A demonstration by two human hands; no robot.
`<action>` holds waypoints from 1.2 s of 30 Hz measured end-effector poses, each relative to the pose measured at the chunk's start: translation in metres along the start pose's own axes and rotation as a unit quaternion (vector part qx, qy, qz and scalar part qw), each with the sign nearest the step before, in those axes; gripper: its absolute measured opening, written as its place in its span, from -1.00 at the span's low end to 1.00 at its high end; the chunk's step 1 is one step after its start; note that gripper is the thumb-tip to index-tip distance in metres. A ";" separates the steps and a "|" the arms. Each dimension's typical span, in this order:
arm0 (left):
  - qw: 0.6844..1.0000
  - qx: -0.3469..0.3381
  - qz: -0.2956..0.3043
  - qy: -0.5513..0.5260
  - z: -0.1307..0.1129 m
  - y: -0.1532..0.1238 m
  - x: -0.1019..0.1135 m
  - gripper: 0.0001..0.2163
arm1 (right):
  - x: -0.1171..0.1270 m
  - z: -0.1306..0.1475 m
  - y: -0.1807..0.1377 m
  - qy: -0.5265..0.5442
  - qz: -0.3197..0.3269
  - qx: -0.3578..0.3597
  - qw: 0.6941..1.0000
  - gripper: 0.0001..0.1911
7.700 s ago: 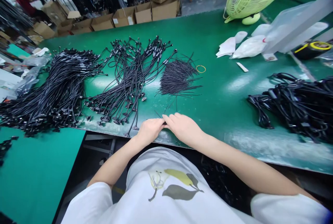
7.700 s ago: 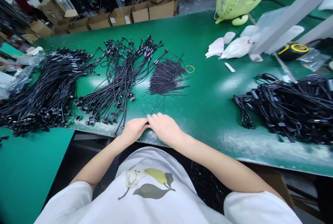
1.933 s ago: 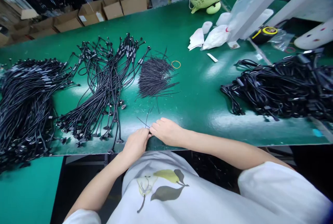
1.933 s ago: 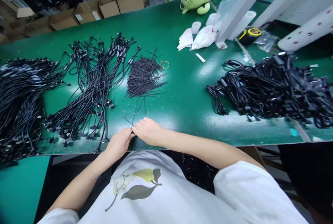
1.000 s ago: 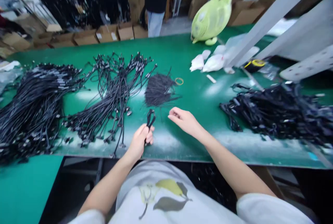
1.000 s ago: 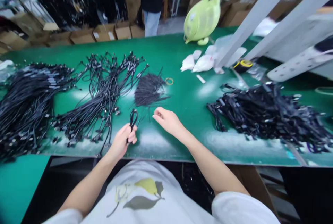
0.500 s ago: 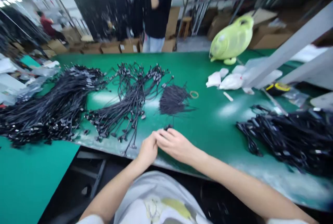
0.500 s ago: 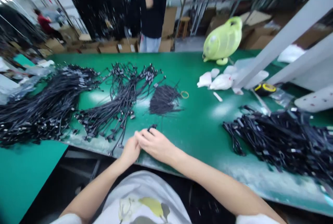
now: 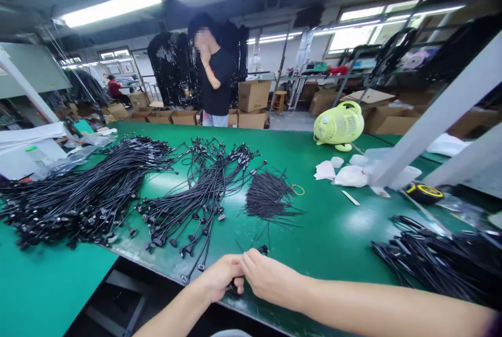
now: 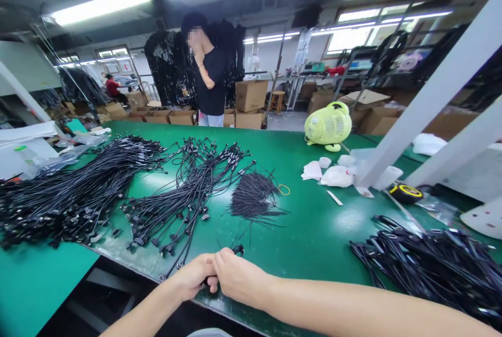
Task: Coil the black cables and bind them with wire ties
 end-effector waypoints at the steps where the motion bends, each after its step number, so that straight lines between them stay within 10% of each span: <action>1: 1.000 -0.001 0.001 -0.006 0.001 0.001 -0.001 -0.71 | -0.005 0.001 0.000 0.000 0.005 -0.001 1.000 -0.76; 6: 0.995 -0.040 -0.025 -0.089 -0.007 0.004 -0.010 -0.79 | -0.021 -0.021 -0.004 0.074 0.002 -0.046 0.996 -0.83; 9: 0.977 -0.112 -0.082 -0.160 -0.023 0.007 -0.007 -0.74 | -0.024 -0.051 -0.010 0.231 -0.027 -0.223 0.946 -0.81; 12: 0.958 -0.200 -0.101 -0.177 -0.042 0.005 -0.001 -0.70 | -0.026 -0.065 -0.018 0.421 -0.163 -0.414 0.791 -0.65; 15: 0.952 -0.278 -0.123 -0.029 -0.057 -0.009 0.004 -0.80 | -0.039 -0.057 -0.023 0.603 -0.270 -0.477 0.579 -0.56; 17: 0.940 -0.285 -0.142 0.122 -0.056 -0.017 0.005 -0.82 | -0.048 -0.050 -0.029 0.656 -0.279 -0.492 0.500 -0.55; 21: 0.907 -0.228 -0.138 0.327 -0.037 -0.010 0.003 -0.70 | -0.042 -0.053 -0.047 0.564 -0.280 -0.526 0.572 -0.57; 25: 0.965 -0.155 -0.145 0.155 -0.037 0.003 0.012 -0.71 | -0.017 -0.044 -0.030 0.551 -0.263 -0.462 0.643 -0.62; 28: 0.972 -0.185 -0.118 0.085 -0.056 -0.017 0.010 -0.70 | -0.017 -0.027 -0.008 0.648 -0.237 -0.380 0.616 -0.67; 31: 0.934 -0.249 -0.065 0.250 -0.061 -0.047 -0.006 -0.70 | -0.040 -0.023 -0.009 0.692 -0.234 -0.389 0.560 -0.66; 36: 0.930 -0.182 -0.079 0.309 -0.022 -0.031 -0.002 -0.69 | -0.057 -0.041 -0.030 0.610 -0.225 -0.442 0.619 -0.65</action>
Point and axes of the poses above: each hand's wrist, its own y-axis towards the middle knuckle, its own x-axis out of the back of the hand, z = x × y, the point moved 4 cm from there along y, towards the middle knuckle, and after that the axes turned 15 degrees about x, right-handed, at the moved point
